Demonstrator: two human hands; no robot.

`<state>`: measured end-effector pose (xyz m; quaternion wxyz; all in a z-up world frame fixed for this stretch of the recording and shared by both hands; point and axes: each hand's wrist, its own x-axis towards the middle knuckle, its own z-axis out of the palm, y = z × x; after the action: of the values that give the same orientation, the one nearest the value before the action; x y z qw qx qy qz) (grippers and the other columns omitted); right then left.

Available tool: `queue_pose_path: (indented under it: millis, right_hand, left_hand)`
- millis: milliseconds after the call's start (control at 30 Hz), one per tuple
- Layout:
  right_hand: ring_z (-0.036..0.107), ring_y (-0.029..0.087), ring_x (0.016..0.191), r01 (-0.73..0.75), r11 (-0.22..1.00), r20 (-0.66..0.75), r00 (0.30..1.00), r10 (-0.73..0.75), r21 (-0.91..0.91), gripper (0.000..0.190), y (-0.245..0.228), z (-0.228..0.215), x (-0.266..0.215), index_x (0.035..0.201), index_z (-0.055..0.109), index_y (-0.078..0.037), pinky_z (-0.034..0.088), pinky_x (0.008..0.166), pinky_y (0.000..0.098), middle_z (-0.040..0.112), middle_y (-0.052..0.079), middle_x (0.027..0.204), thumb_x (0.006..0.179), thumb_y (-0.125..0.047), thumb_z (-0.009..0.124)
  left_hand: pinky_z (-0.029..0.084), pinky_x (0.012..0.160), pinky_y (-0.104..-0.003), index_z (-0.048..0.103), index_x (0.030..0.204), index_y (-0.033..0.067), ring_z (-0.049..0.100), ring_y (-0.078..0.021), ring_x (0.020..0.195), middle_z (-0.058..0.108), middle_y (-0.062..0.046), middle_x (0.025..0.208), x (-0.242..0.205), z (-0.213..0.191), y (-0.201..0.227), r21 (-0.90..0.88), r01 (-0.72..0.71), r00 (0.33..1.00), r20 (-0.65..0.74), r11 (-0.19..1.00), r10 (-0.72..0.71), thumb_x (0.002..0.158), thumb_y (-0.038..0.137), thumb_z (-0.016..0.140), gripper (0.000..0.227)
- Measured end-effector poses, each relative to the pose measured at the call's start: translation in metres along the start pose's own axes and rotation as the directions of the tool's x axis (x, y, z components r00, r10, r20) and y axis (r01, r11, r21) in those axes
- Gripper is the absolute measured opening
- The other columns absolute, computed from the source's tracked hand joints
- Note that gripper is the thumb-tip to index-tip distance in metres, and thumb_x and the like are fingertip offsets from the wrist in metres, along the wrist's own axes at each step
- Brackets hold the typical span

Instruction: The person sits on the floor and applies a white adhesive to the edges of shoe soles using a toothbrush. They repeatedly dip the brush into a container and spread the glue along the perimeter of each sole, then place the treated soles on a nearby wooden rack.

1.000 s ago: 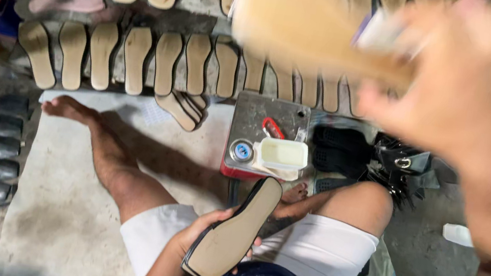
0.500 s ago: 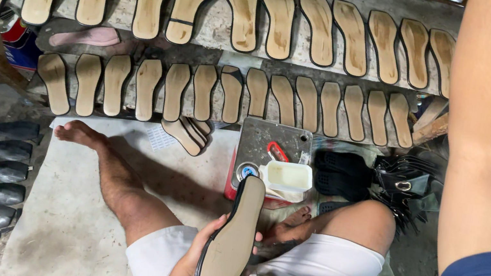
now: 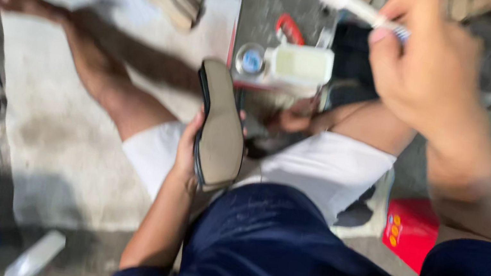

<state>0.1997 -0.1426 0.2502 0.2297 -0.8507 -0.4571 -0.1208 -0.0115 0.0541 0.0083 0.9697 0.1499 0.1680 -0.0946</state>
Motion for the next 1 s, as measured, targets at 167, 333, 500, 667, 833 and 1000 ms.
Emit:
queue_pose_path:
  millis: [167, 333, 500, 667, 833, 1000]
  right_hand:
    - [0.069, 0.033, 0.084, -0.219, 0.951, 0.242, 0.932, 0.27, -0.217, 0.013, 0.07, 0.104, -0.104, 0.115, 0.068, -0.017, 0.052, 0.066, 0.0467, 0.065, 0.008, 0.098, 0.102, -0.016, 0.07]
    - [0.069, 0.03, 0.079, -0.146, 0.948, 0.259, 0.94, 0.222, -0.281, 0.029, 0.096, 0.155, -0.14, 0.123, 0.074, -0.022, 0.055, 0.064, 0.0433, 0.064, 0.007, 0.095, 0.095, -0.016, 0.071]
    - [0.07, 0.028, 0.078, -0.139, 0.929, 0.251, 0.939, 0.233, -0.342, 0.023, 0.1, 0.142, -0.15, 0.115, 0.077, -0.027, 0.055, 0.065, 0.0424, 0.066, 0.005, 0.097, 0.095, -0.019, 0.07]
    - [0.069, 0.029, 0.074, -0.195, 0.894, 0.412, 0.833, 0.368, -0.403, 0.017, 0.077, 0.087, -0.152, 0.112, 0.078, -0.027, 0.053, 0.064, 0.0426, 0.069, 0.004, 0.098, 0.096, -0.023, 0.073]
    - [0.067, 0.007, 0.094, -0.611, 0.567, 0.37, 0.79, 0.49, 0.553, 0.017, 0.036, 0.076, -0.152, 0.115, 0.069, -0.009, 0.053, 0.081, 0.0213, 0.069, -0.001, 0.106, 0.098, -0.009, 0.067]
    - [0.057, 0.004, 0.083, -0.51, 0.587, 0.251, 0.847, 0.468, 0.628, 0.016, 0.014, 0.095, -0.16, 0.12, 0.07, 0.001, 0.046, 0.076, 0.018, 0.068, 0.0, 0.098, 0.104, -0.001, 0.072]
  left_hand:
    - [0.059, 0.086, -0.051, 0.036, 0.155, 0.0181, 0.065, -0.0325, 0.111, 0.058, -0.02, 0.134, -0.006, 0.009, -0.004, 0.106, -0.073, 0.993, -0.087, 0.992, 0.082, 0.102, 0.054, 0.048, 0.065]
    - [0.06, 0.092, -0.05, 0.037, 0.157, 0.0094, 0.065, -0.0344, 0.118, 0.058, -0.022, 0.139, -0.009, 0.011, -0.019, -0.043, 0.0, 0.996, -0.089, 0.999, -0.004, 0.106, 0.052, 0.046, 0.067]
    - [0.06, 0.088, -0.048, 0.03, 0.156, 0.0201, 0.065, -0.0331, 0.112, 0.058, -0.021, 0.135, -0.01, 0.019, -0.023, 0.038, -0.046, 0.995, -0.089, 0.998, 0.049, 0.104, 0.05, 0.047, 0.062]
    - [0.058, 0.088, -0.043, 0.03, 0.16, 0.0161, 0.065, -0.0325, 0.111, 0.057, -0.022, 0.134, -0.007, 0.031, -0.018, 0.09, -0.081, 0.997, 0.009, 0.993, 0.081, 0.107, 0.047, 0.05, 0.065]
    - [0.053, 0.105, -0.04, 0.022, 0.167, 0.0093, 0.063, -0.0287, 0.118, 0.058, -0.021, 0.137, -0.01, 0.052, -0.016, 0.245, -0.06, 0.985, 0.173, 0.968, 0.018, 0.106, 0.048, 0.054, 0.079]
    - [0.05, 0.108, -0.039, 0.013, 0.17, 0.0076, 0.063, -0.0264, 0.119, 0.058, -0.019, 0.14, -0.015, 0.074, -0.019, 0.389, -0.001, 0.971, 0.221, 0.921, -0.092, 0.106, 0.048, 0.051, 0.085]
